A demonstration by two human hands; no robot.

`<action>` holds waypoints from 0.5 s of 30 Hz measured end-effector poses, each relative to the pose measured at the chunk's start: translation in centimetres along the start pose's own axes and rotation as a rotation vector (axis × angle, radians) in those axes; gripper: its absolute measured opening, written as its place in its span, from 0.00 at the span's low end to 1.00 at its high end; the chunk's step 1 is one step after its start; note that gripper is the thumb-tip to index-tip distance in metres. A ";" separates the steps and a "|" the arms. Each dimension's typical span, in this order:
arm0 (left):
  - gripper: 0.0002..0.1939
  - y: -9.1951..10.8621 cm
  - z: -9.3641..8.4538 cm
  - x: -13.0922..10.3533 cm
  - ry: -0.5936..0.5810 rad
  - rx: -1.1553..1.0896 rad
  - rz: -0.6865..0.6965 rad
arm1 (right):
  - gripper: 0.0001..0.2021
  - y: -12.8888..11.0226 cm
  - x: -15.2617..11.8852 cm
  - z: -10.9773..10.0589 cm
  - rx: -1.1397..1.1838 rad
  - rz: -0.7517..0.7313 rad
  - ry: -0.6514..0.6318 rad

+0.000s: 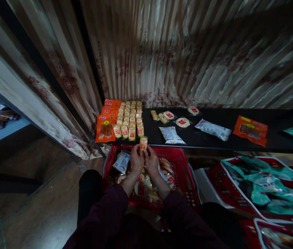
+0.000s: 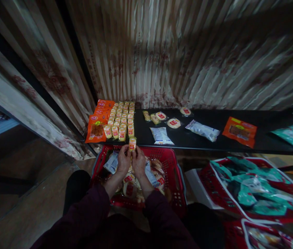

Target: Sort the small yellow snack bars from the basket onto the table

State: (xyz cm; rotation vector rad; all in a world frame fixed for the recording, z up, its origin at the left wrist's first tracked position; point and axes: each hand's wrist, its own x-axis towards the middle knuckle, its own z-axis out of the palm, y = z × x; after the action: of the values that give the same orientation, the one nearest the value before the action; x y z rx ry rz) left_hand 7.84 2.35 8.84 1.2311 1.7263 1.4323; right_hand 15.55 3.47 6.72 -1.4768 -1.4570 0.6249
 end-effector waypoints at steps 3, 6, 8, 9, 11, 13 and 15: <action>0.13 0.5 0.1 0.2 0.017 0.040 0.012 | 0.22 -0.2 0.4 0.0 0.007 -0.009 0.009; 0.15 1.0 0.1 0.5 0.043 0.078 0.017 | 0.21 -0.5 1.0 0.1 -0.005 -0.023 0.037; 0.16 1.4 0.1 0.7 0.052 0.100 0.018 | 0.21 -0.7 1.4 0.2 -0.019 -0.028 0.049; 0.17 1.6 0.1 0.8 0.055 0.113 0.014 | 0.21 -0.9 1.6 0.2 -0.023 -0.031 0.049; 0.17 2.0 0.1 1.1 0.058 0.144 0.002 | 0.22 -1.1 2.1 0.2 -0.028 -0.033 0.040; 0.18 2.3 0.1 1.4 0.059 0.170 -0.005 | 0.22 -1.4 2.5 0.2 -0.032 -0.038 0.025; 0.19 2.4 0.1 1.7 0.057 0.185 -0.001 | 0.22 -1.5 3.0 0.2 -0.041 -0.049 0.016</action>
State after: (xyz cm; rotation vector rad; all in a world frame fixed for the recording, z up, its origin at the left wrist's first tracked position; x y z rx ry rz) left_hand 7.94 3.91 11.33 1.2956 1.9338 1.3434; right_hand 15.20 6.12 8.67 -1.4702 -1.4964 0.5553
